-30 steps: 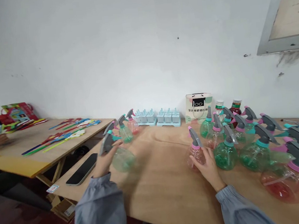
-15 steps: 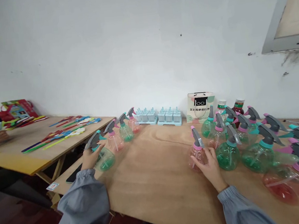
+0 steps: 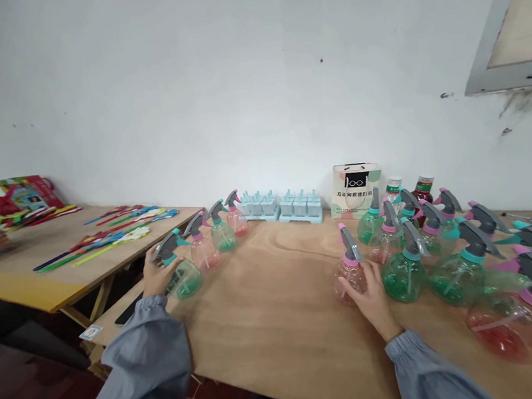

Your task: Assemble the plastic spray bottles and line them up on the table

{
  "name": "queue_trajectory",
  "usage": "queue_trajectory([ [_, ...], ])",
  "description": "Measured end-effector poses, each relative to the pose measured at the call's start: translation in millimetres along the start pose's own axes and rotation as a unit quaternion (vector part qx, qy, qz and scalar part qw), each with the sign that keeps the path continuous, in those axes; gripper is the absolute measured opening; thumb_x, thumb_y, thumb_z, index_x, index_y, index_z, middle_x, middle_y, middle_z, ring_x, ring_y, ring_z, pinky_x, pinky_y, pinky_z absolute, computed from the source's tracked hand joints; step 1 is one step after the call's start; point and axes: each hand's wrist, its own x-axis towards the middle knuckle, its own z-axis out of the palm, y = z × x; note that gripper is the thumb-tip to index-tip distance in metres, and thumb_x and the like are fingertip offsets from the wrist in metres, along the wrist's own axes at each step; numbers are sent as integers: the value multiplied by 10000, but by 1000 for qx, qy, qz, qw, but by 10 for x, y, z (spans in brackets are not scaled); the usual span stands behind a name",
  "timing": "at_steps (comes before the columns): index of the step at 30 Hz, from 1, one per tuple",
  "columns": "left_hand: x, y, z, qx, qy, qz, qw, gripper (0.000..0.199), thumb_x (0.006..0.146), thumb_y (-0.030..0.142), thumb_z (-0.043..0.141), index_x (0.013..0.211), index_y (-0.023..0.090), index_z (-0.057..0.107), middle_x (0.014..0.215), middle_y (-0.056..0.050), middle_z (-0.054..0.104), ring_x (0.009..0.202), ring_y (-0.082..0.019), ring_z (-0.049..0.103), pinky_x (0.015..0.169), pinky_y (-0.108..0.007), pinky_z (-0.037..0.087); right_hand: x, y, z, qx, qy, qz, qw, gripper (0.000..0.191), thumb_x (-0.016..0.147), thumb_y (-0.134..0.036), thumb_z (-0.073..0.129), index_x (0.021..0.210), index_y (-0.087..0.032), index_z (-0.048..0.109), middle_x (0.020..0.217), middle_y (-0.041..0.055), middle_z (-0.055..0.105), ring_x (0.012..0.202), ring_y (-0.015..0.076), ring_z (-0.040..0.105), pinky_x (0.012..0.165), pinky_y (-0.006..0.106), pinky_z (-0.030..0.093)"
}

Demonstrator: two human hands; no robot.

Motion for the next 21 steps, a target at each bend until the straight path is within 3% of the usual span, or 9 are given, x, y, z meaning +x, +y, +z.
queue_trajectory([
  [4,-193,129,-40,2,170,34,985,778,762,699,532,1317,184,349,1356,-167,434,1196,-312,531,952,-465,472,-15,35,25,8,-19,6,1000,554,818,-608,630,1189,-208,534,1120,98,568,1123,303,565,1012,521,454],
  [7,-410,409,26,29,339,128,932,791,748,820,360,1215,182,383,1290,-168,415,1176,-335,506,938,-504,467,-36,54,53,27,-39,16,999,617,803,-598,643,1250,-202,488,1136,112,585,1127,313,578,995,522,470],
  [9,-599,718,146,3,370,194,908,819,685,889,336,1121,200,402,1176,-147,449,1102,-341,524,915,-532,473,-54,33,65,36,-51,16,998,624,814,-573,642,1281,-198,466,1160,122,592,1136,310,585,994,511,477],
  [11,-837,1121,343,-40,260,198,944,697,717,825,453,1062,220,447,1134,-132,491,1104,-343,538,986,-551,439,-81,-17,78,48,-68,15,996,600,847,-539,621,1308,-197,449,1204,128,594,1159,302,587,1007,498,477],
  [13,-1104,1570,618,-128,21,182,975,485,770,601,644,1066,232,538,1123,-129,567,1124,-330,562,1055,-523,407,-118,-80,100,66,-88,13,994,564,893,-505,578,1341,-199,426,1252,134,590,1187,289,584,1024,486,473],
  [14,-1237,1789,779,-177,-104,163,965,461,776,515,697,1122,239,570,1166,-134,593,1155,-324,567,1083,-501,393,-141,-109,118,74,-95,11,993,554,912,-493,556,1360,-200,411,1273,136,586,1201,284,582,1032,482,472],
  [16,-1473,2167,1123,-251,-254,129,925,607,741,446,772,1263,231,550,1290,-152,578,1265,-339,523,1133,-491,350,-195,-151,167,87,-104,1,991,566,934,-483,530,1400,-203,372,1306,143,577,1225,278,575,1042,480,470],
  [19,-1703,2495,1565,-281,-366,89,883,923,620,419,871,1409,202,444,1384,-165,534,1328,-370,468,1147,-518,332,-280,-165,245,94,-134,-25,986,637,947,-472,521,1479,-202,295,1350,153,563,1267,275,560,1075,480,453],
  [21,-1775,2550,1740,-260,-383,70,884,936,636,371,856,1439,209,405,1363,-150,557,1300,-352,494,1133,-525,347,-316,-162,264,85,-156,-41,983,672,953,-465,518,1516,-202,262,1367,156,563,1293,280,545,1090,484,444],
])
